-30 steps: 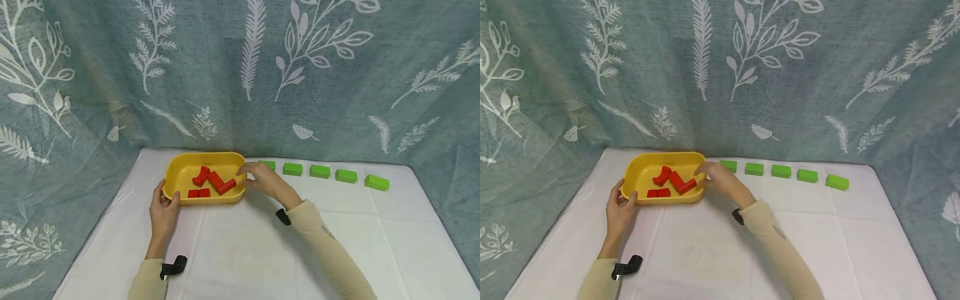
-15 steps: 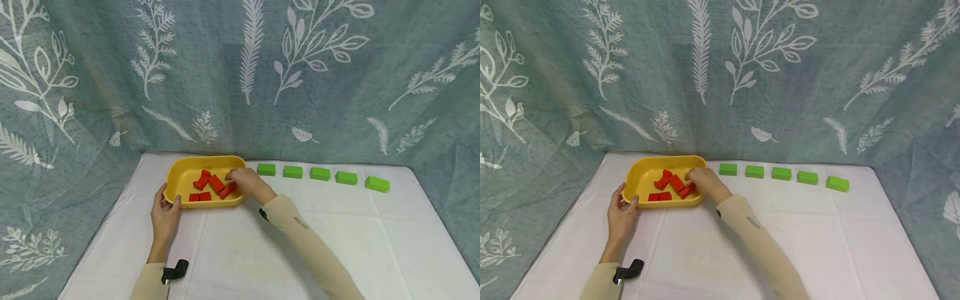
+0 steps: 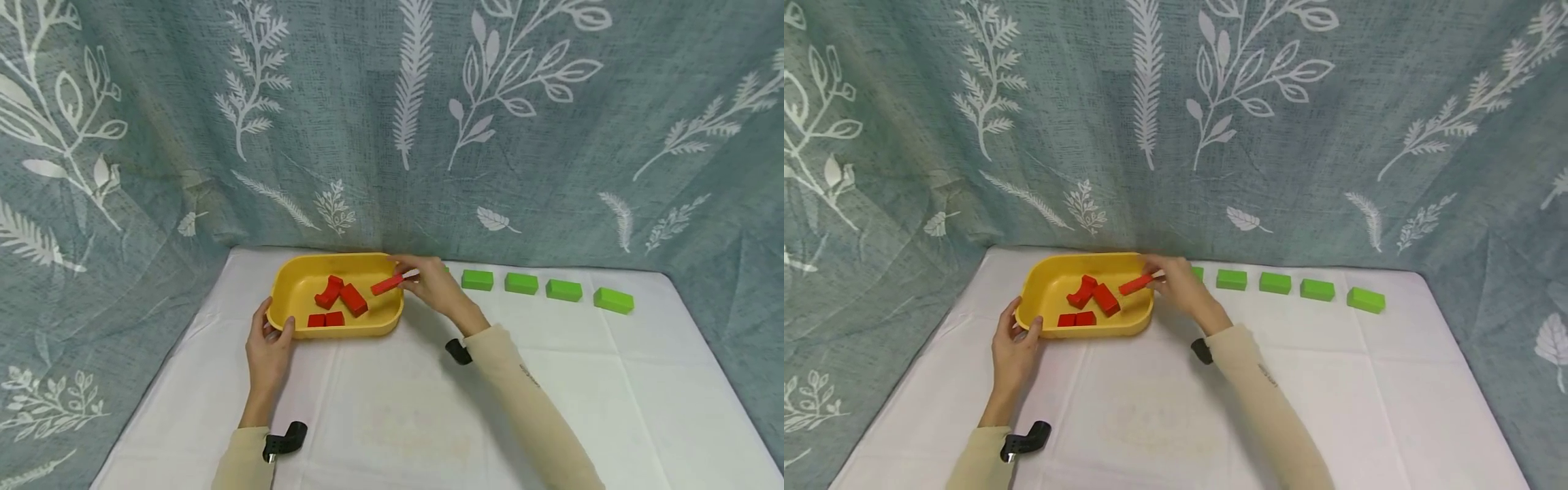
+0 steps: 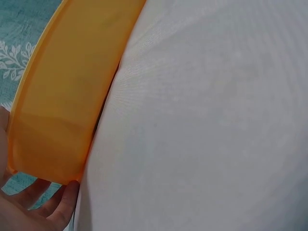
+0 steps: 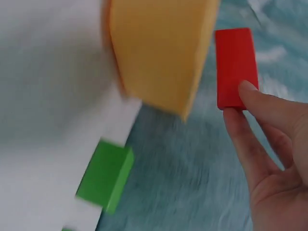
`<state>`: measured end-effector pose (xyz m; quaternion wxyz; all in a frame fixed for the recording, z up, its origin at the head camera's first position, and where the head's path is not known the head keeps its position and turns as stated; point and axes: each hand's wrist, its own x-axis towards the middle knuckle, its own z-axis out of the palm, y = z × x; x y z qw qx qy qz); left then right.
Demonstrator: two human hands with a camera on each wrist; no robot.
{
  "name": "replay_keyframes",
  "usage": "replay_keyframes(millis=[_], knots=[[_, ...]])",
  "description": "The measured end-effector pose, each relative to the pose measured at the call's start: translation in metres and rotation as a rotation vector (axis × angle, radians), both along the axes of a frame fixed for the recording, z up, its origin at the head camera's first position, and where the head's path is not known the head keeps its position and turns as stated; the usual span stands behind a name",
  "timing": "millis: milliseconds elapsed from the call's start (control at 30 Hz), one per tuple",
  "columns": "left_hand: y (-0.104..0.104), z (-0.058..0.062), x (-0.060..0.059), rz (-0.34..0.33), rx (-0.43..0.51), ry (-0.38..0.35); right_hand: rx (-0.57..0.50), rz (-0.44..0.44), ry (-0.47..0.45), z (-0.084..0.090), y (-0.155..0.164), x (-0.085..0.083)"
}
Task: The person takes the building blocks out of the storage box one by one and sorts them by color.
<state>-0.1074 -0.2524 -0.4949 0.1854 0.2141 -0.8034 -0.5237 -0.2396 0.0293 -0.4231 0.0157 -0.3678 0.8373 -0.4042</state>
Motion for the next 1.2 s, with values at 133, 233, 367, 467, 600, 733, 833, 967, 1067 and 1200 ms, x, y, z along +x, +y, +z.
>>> replay_keyframes(millis=[133, 233, 367, 467, 600, 733, 833, 967, 1067, 1200], knots=[[-0.001, 0.002, 0.001, 0.010, -0.016, -0.009, -0.154, -0.127, -0.092, -0.004, 0.032, -0.003], [-0.003, 0.002, 0.002, 0.014, -0.016, -0.002, -0.147, -0.201, -0.117, -0.016, 0.050, -0.005], [-0.004, 0.001, 0.003, 0.018, -0.012, -0.002, -0.050, -0.215, -0.168, -0.037, 0.062, -0.003], [-0.004, 0.001, 0.003, 0.012, -0.011, -0.006, 0.003, -0.207, -0.217, -0.051, 0.064, -0.001], [-0.004, 0.001, 0.002, 0.006, -0.008, -0.004, 0.025, -0.222, -0.220, -0.062, 0.063, 0.002], [-0.004, 0.001, 0.002, 0.007, -0.010, -0.006, 0.055, -0.237, -0.179, -0.058, 0.064, 0.004], [-0.003, 0.001, 0.002, 0.003, -0.002, 0.004, 0.076, -0.273, -0.110, -0.045, 0.061, 0.005], [-0.003, 0.002, 0.001, -0.010, 0.013, 0.027, 0.047, -0.292, 0.024, -0.025, 0.039, 0.009], [-0.002, 0.001, 0.001, -0.012, 0.020, 0.026, 0.028, -0.230, 0.074, -0.014, 0.009, 0.014], [0.002, 0.000, 0.000, -0.010, 0.030, 0.029, 0.105, -0.113, 0.036, -0.015, -0.033, 0.020]])
